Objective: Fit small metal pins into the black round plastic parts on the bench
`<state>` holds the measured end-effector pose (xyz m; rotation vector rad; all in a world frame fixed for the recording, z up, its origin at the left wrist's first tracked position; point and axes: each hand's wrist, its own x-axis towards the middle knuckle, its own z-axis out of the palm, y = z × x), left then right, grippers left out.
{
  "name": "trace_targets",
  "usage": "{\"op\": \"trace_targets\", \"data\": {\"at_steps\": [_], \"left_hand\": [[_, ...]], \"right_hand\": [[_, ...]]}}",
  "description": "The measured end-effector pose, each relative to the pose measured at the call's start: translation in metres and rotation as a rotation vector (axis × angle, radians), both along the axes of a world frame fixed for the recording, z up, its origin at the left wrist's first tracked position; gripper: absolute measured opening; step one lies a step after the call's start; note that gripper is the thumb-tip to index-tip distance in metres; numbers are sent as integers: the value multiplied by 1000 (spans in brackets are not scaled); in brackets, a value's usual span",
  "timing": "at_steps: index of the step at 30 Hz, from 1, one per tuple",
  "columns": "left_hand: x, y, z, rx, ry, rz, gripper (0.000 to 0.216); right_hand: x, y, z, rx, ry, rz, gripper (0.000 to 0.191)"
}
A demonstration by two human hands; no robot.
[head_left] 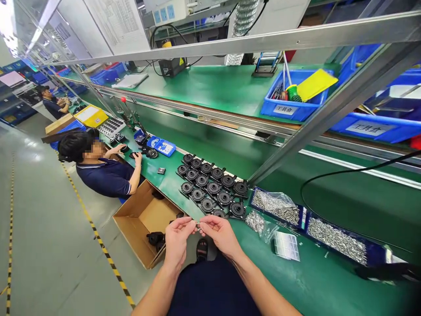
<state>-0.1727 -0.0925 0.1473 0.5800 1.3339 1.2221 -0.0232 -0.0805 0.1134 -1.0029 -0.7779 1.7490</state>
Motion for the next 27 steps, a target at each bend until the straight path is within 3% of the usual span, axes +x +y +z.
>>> {"op": "trace_targets", "data": {"at_steps": [5, 9, 14, 18, 21, 27], "left_hand": [[-1, 4, -8, -63, -19, -83, 39], [-2, 2, -23, -84, 8, -172, 39], [-11, -6, -51, -159, 47, -183, 47], [-21, -16, -72, -219, 28, -143, 42], [-25, -21, -81, -230, 40, -105, 41], [-30, -26, -79, -232, 91, -14, 43]], "right_hand": [[-4, -6, -32, -65, 178, 31, 32], [-4, -16, -66, -97, 242, 46, 42], [27, -20, -123, -30, -272, 50, 57], [63, 3, -162, -29, -617, 12, 50], [65, 31, -179, 37, -860, 80, 36], [25, 71, -191, 198, -1185, 378, 28]]}}
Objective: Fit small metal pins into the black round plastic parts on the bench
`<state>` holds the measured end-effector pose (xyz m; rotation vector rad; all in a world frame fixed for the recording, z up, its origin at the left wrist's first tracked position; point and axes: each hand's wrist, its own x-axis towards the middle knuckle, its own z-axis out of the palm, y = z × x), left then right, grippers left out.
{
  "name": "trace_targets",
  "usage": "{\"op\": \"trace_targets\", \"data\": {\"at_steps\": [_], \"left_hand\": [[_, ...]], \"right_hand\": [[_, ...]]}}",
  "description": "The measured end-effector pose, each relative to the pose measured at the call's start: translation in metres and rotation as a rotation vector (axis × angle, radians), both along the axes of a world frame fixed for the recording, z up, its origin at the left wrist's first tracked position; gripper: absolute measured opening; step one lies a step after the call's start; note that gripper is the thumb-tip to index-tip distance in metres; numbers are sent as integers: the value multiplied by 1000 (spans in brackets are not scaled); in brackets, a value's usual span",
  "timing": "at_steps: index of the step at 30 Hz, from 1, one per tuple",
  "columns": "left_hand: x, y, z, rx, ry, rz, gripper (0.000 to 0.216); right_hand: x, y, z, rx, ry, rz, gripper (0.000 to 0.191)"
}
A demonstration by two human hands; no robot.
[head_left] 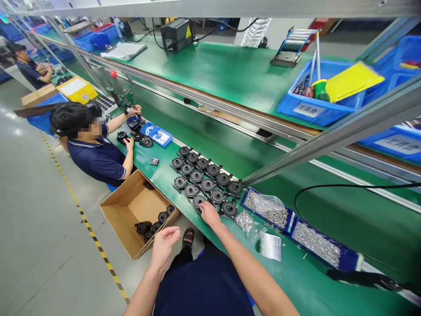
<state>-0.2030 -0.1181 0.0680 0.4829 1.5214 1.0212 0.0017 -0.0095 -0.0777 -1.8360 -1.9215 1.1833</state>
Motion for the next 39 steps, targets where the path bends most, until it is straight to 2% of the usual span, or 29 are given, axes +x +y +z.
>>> {"op": "trace_targets", "data": {"at_steps": [7, 14, 17, 20, 24, 26, 28, 30, 32, 35, 37, 39], "left_hand": [[-10, -13, -8, 7, -39, 97, 47], [-2, -10, -10, 31, -65, 167, 50], [0, -5, -10, 67, -79, 184, 48], [-2, -1, -16, 82, -93, 218, 47], [2, 6, -34, 26, -179, 333, 43], [8, 10, -43, -25, -268, 363, 38], [17, 12, -48, -46, -334, 360, 33], [26, 12, -49, -35, -363, 346, 31], [33, 10, -48, -16, -355, 326, 33], [40, 8, -44, -3, -317, 269, 39], [43, 7, -41, -8, -305, 231, 42], [43, 7, -37, -17, -300, 205, 46]], "right_hand": [[-12, 2, -5, 34, -273, 226, 29], [-24, -4, 3, 136, -282, 356, 36], [-22, 5, 3, 147, -233, 333, 42], [-14, 9, 8, 111, -172, 246, 47], [-14, -14, 27, 62, -41, 86, 44], [-22, -36, 42, 20, 170, 36, 46], [-32, -58, 57, -64, 545, -50, 49], [-36, -74, 71, -60, 700, -118, 45], [-34, -83, 80, 49, 596, -106, 38], [-22, -85, 89, 203, 415, 40, 39], [-14, -84, 94, 237, 399, 125, 42], [-9, -83, 98, 207, 453, 85, 36]]}}
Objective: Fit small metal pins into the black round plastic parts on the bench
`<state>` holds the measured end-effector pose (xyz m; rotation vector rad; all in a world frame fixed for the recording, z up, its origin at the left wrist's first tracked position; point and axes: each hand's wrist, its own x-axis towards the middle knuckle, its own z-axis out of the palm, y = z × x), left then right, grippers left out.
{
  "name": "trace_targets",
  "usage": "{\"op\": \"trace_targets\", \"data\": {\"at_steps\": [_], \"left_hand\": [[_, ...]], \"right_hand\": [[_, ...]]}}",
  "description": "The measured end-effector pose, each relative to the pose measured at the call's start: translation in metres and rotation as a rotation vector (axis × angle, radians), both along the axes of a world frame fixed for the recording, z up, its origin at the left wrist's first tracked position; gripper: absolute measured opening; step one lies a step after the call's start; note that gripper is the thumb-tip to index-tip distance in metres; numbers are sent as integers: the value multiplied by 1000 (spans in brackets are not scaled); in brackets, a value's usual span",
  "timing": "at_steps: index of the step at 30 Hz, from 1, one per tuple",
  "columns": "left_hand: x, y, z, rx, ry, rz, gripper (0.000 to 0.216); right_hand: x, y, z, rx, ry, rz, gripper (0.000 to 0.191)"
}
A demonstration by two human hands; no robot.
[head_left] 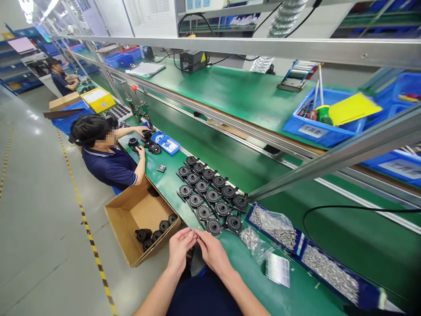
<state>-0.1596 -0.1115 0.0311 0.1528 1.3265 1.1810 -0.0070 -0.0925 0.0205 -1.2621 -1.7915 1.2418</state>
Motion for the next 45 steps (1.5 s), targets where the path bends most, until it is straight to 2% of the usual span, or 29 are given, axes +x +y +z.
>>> {"op": "trace_targets", "data": {"at_steps": [3, 5, 7, 13, 22, 27, 30, 32, 34, 38, 42, 45], "left_hand": [[0, 0, 8, 25, 50, -28, 52], [0, 1, 13, 53, 92, -48, 56], [0, 1, 19, 72, 133, -69, 57], [1, 4, 33, 131, 213, -129, 53], [-3, 8, 31, 158, 273, -197, 45], [-2, 10, 35, 226, 255, -259, 42], [-3, 10, 29, 244, 285, -276, 40], [-7, 9, 17, 236, 331, -287, 40], [-13, 9, -4, 247, 451, -323, 36], [-23, 13, -64, 359, 835, -500, 31], [-22, 21, -126, 407, 960, -658, 28], [-22, 25, -162, 468, 1012, -818, 33]], "right_hand": [[3, 1, 7, -226, 188, -215, 28], [2, 1, 11, -344, 297, -329, 32], [0, 2, 13, -413, 393, -371, 39], [-10, 3, 13, -586, 687, -390, 44], [-8, 8, 3, -621, 728, -291, 37], [-6, 5, -5, -840, 817, -259, 38], [-5, 0, -12, -932, 851, -240, 40], [-2, 1, -18, -846, 747, -239, 44], [5, 9, -25, -677, 569, -260, 50], [22, 47, -45, -421, 319, -321, 57], [25, 94, -73, -176, 59, -337, 46], [15, 116, -94, -44, -108, -290, 33]]}}
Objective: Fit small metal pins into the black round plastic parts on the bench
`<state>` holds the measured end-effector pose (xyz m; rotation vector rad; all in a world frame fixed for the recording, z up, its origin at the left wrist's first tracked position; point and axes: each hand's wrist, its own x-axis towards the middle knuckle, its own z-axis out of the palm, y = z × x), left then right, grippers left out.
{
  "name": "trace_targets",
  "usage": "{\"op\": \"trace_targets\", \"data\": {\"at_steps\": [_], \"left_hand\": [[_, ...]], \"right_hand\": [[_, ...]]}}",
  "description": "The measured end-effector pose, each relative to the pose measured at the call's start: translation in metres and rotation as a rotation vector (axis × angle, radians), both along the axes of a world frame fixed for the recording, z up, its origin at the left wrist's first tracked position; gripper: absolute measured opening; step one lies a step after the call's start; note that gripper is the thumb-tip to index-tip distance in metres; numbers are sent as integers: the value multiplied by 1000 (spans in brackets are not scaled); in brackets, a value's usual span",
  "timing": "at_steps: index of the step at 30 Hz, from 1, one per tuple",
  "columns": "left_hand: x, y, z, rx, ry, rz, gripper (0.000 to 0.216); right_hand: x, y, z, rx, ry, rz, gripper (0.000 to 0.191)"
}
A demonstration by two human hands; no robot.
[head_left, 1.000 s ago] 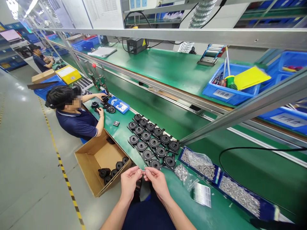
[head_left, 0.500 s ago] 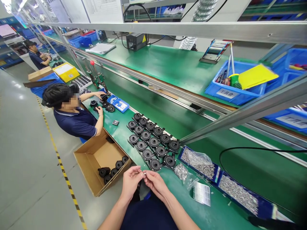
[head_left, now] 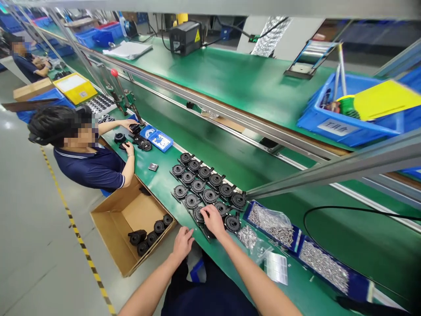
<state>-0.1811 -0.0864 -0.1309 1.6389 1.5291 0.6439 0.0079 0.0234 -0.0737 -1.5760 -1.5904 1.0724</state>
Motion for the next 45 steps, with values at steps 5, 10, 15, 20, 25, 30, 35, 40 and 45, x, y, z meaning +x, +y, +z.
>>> {"op": "trace_targets", "data": {"at_steps": [5, 10, 15, 20, 25, 30, 35, 40, 45], "left_hand": [[-6, -2, -37, -4, 78, -187, 47], [-8, -7, -52, -14, 138, -223, 57], [-6, -6, -53, -31, 186, -247, 55], [-3, -3, -51, -20, 229, -272, 55], [-4, -3, -54, -7, 233, -317, 45], [-7, -7, -54, -1, 122, -408, 30], [-1, 3, -40, 1, 23, -441, 28], [19, -6, -8, -13, -41, -229, 41], [33, -18, 33, -214, -332, 234, 39]], "right_hand": [[-18, 12, -26, 72, -228, 88, 27], [-30, 12, -36, 101, -364, 124, 29], [-33, 8, -44, 103, -415, 77, 31], [-29, 6, -49, 106, -437, 44, 32], [-30, 9, -46, 153, -474, 163, 31], [-35, 9, -36, 175, -526, 280, 22], [3, -4, -16, 130, -580, 137, 31], [147, -31, 17, -70, -703, -326, 36], [255, -37, 44, -207, -688, -518, 32]]}}
